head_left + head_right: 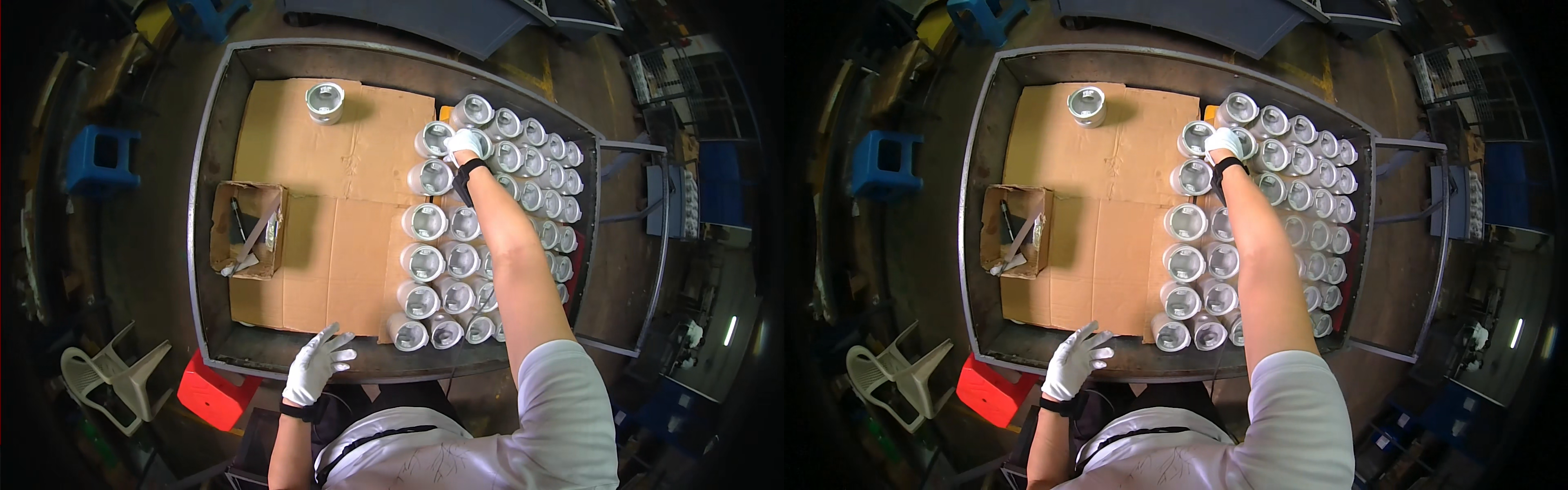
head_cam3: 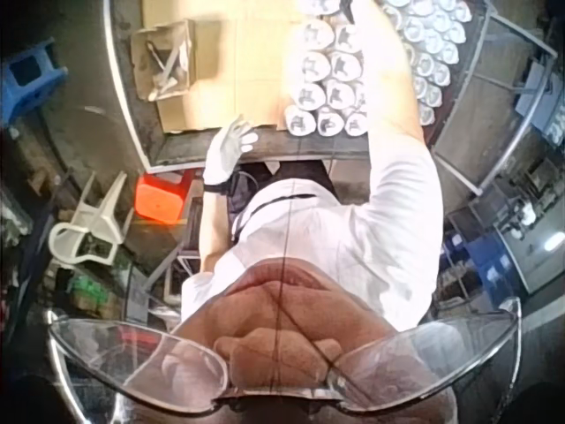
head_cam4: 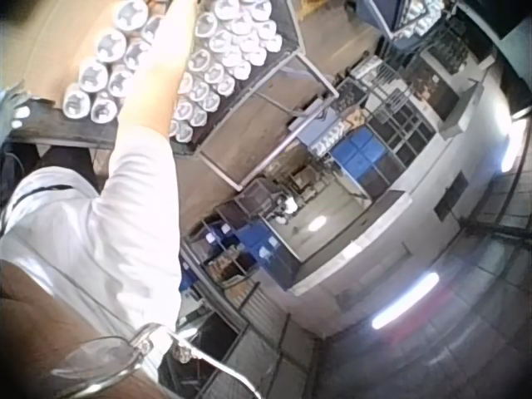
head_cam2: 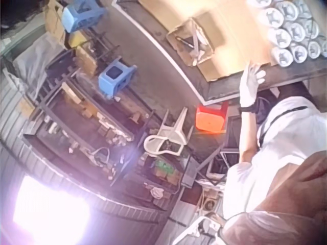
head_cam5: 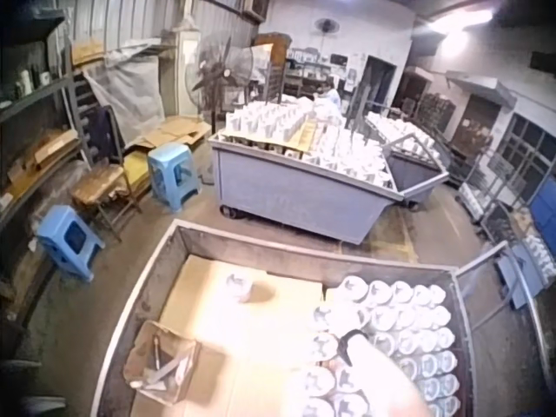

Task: Inspecting and sorting metal pistons from one container to another.

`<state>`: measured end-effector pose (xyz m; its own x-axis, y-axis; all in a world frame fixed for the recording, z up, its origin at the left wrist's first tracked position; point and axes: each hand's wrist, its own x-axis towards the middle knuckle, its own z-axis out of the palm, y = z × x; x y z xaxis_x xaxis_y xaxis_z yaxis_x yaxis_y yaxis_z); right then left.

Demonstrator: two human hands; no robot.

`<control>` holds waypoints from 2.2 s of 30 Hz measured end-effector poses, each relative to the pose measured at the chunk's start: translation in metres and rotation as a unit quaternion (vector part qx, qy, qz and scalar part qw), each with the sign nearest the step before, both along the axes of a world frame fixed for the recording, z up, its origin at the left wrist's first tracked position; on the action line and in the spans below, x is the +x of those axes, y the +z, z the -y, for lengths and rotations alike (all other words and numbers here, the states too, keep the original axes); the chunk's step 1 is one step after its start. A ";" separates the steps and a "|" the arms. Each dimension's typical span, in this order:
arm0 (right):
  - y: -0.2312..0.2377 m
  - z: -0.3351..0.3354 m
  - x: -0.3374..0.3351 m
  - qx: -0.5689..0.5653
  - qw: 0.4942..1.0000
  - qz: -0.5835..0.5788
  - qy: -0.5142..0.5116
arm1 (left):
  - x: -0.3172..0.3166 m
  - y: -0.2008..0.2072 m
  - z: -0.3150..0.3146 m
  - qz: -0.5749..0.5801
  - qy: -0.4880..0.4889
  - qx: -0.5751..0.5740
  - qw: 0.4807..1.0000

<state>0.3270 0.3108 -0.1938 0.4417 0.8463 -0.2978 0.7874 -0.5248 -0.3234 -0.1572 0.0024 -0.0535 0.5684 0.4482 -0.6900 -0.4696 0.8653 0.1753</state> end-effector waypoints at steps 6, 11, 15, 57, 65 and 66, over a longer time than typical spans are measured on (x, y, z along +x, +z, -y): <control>0.051 -0.011 -0.021 -0.069 0.988 0.131 0.039 | -0.002 -0.003 -0.006 -0.006 -0.011 -0.012 1.000; 0.100 -0.054 -0.070 0.004 0.973 0.146 0.179 | -0.011 -0.002 -0.010 0.010 0.000 -0.004 1.000; 0.104 -0.085 -0.180 0.094 0.949 0.024 0.300 | -0.031 -0.011 -0.003 -0.024 0.012 -0.017 1.000; 0.195 0.284 -0.211 -0.034 0.586 -0.753 -0.296 | 0.061 0.120 -0.053 0.129 -0.094 0.088 0.983; 0.228 0.295 -0.209 0.131 0.751 -0.645 0.054 | 0.070 0.106 -0.046 0.127 0.040 0.053 0.990; 0.224 0.296 -0.208 0.141 0.760 -0.630 0.077 | 0.071 0.103 -0.045 0.105 0.052 0.092 0.989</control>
